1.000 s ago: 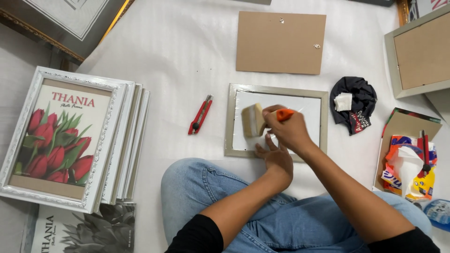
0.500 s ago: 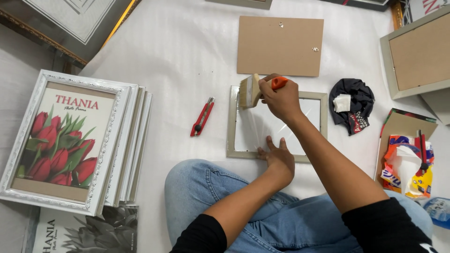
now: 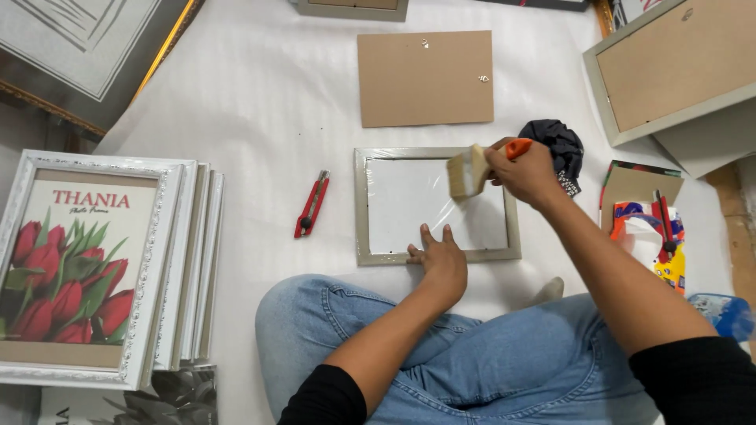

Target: Assembling a picture frame by cleaning the glass, inserting paper, and attaching the backboard.

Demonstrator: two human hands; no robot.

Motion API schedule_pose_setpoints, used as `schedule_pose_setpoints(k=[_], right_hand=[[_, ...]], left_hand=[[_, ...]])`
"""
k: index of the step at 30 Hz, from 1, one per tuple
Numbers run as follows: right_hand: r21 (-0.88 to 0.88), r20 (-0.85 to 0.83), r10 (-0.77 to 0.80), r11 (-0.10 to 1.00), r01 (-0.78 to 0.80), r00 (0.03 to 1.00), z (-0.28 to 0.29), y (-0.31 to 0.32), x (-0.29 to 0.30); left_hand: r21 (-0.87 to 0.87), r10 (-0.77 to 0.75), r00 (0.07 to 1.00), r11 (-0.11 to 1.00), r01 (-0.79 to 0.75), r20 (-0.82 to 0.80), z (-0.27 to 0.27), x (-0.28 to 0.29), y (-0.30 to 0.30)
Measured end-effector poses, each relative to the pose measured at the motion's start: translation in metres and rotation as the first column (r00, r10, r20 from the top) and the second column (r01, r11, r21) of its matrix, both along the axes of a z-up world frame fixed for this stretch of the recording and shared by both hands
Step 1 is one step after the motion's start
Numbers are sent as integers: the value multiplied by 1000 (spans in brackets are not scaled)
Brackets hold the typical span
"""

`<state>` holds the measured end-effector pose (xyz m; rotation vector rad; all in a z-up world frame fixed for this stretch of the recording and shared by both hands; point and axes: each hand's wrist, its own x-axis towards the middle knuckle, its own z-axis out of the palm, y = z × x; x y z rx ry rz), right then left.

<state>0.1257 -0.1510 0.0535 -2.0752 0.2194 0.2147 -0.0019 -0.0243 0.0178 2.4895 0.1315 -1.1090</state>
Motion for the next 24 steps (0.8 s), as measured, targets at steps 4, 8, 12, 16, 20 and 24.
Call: schedule_pose_setpoints(k=[4, 8, 12, 16, 20, 24], right_hand=[[-339, 85, 6, 940, 23, 996, 4, -67, 1], [-364, 99, -39, 929, 73, 994, 6, -65, -22], [-435, -91, 114, 889, -143, 989, 31, -39, -62], [-499, -238, 146, 830, -249, 960, 44, -35, -79], [-433, -100, 65, 896, -102, 993, 27, -27, -78], [-323, -183, 224, 906, -274, 957, 52, 19, -91]], left_hand=[[54, -97, 995, 994, 96, 17, 8, -1, 0], [110, -271, 961, 958, 265, 52, -4, -13, -3], [127, -285, 956, 953, 276, 66, -15, -14, -7], [149, -328, 942, 937, 315, 66, -30, -17, -12], [171, -356, 932, 924, 342, 63, -18, -17, -10], [193, -348, 937, 922, 336, 30, -10, -15, -9]])
